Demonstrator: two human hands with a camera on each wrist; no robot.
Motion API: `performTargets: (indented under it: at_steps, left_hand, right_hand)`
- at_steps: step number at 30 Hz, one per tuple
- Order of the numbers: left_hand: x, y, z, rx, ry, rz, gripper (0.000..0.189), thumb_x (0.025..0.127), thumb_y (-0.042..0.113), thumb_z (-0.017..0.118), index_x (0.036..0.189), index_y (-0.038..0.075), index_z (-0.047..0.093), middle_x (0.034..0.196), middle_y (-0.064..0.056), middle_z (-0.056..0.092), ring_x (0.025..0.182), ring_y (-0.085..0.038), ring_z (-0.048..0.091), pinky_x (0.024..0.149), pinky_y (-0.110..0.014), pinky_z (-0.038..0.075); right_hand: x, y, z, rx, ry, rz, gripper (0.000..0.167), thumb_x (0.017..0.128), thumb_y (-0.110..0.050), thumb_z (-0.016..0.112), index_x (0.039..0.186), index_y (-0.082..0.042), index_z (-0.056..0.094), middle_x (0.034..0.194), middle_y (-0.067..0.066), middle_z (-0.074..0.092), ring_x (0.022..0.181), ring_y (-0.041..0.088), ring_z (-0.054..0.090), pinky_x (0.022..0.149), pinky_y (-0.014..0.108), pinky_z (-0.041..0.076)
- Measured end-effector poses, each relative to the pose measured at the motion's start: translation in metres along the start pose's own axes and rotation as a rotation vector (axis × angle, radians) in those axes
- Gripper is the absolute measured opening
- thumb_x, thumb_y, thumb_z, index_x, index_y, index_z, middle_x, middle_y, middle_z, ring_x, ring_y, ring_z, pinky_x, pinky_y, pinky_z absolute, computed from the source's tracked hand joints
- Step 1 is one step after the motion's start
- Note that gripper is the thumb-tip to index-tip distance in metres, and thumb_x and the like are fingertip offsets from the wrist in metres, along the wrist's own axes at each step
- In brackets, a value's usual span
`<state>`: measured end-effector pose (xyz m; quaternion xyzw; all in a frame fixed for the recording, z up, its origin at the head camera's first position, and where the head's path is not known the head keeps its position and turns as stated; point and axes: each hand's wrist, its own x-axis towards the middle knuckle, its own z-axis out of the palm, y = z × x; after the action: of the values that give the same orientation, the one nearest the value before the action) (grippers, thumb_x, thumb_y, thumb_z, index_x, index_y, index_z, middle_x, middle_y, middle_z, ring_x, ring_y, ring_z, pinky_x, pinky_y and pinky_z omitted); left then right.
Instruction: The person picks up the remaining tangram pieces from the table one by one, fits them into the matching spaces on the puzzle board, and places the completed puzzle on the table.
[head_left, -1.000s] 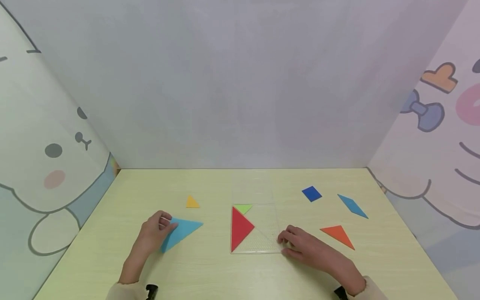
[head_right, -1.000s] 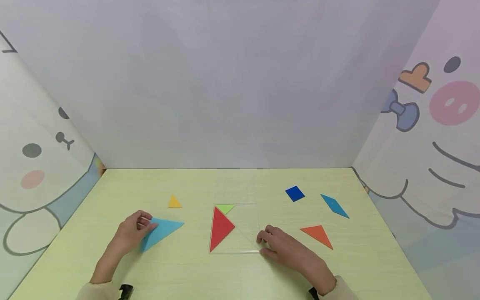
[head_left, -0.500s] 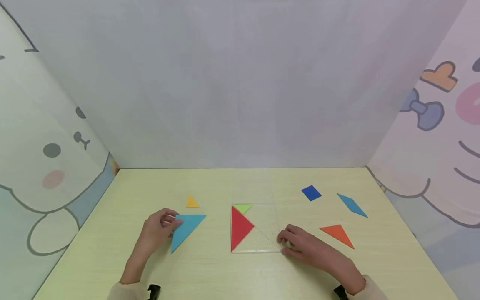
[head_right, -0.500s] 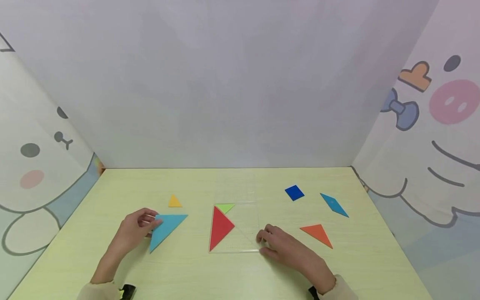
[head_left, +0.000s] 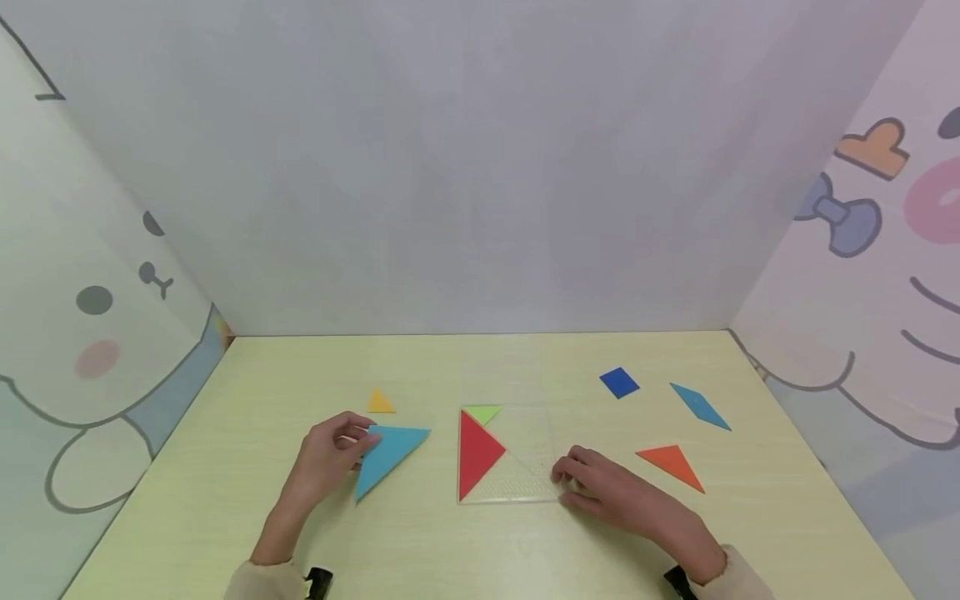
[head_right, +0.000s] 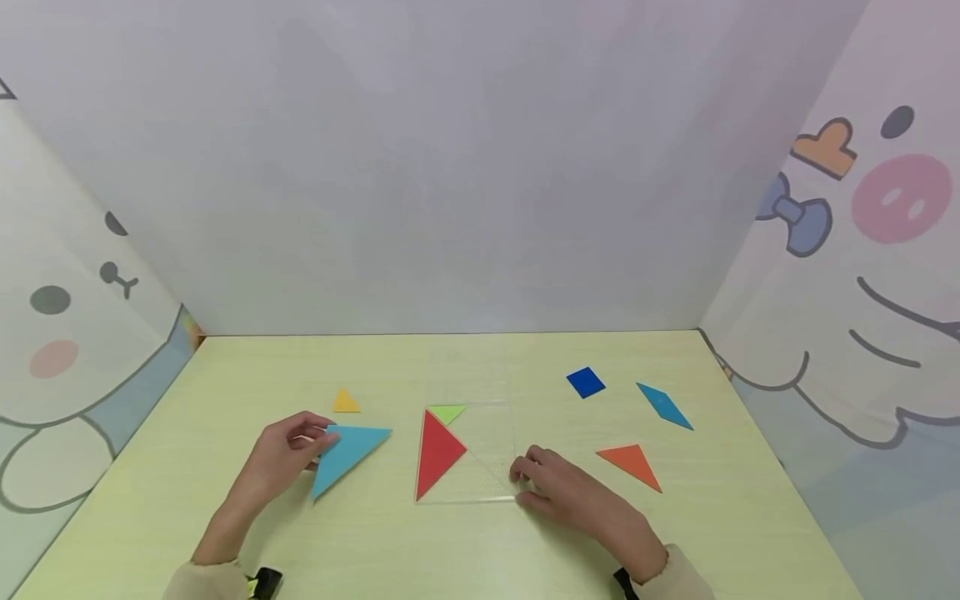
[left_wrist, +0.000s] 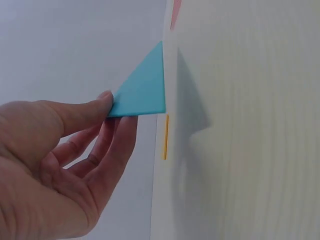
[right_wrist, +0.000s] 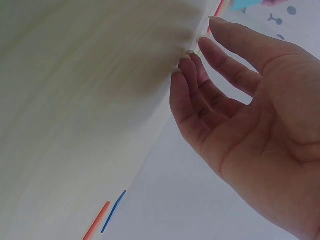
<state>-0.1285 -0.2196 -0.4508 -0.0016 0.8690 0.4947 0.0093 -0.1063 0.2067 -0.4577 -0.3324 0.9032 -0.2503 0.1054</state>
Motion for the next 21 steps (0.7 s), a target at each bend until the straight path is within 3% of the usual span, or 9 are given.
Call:
performTargets:
  at_steps: [9, 21]
  left_hand:
    - [0.006, 0.006, 0.015, -0.064, -0.052, 0.036, 0.021, 0.096, 0.010, 0.073, 0.114, 0.001, 0.069, 0.096, -0.011, 0.070, 0.077, -0.019, 0.071, 0.065, -0.030, 0.058]
    - [0.014, 0.017, 0.038, -0.075, -0.137, 0.064, 0.019, 0.093, 0.010, 0.076, 0.111, 0.003, 0.071, 0.094, -0.007, 0.070, 0.071, -0.018, 0.067, 0.063, -0.029, 0.058]
  right_hand:
    - [0.001, 0.000, 0.000, 0.008, -0.001, 0.005, 0.018, 0.099, -0.018, 0.071, 0.115, -0.018, 0.063, 0.103, -0.009, 0.052, 0.091, 0.007, 0.050, 0.080, 0.025, 0.049]
    - [0.001, -0.002, -0.003, 0.007, -0.013, 0.004, 0.018, 0.099, -0.018, 0.070, 0.116, -0.017, 0.064, 0.105, -0.009, 0.053, 0.092, 0.008, 0.051, 0.080, 0.025, 0.049]
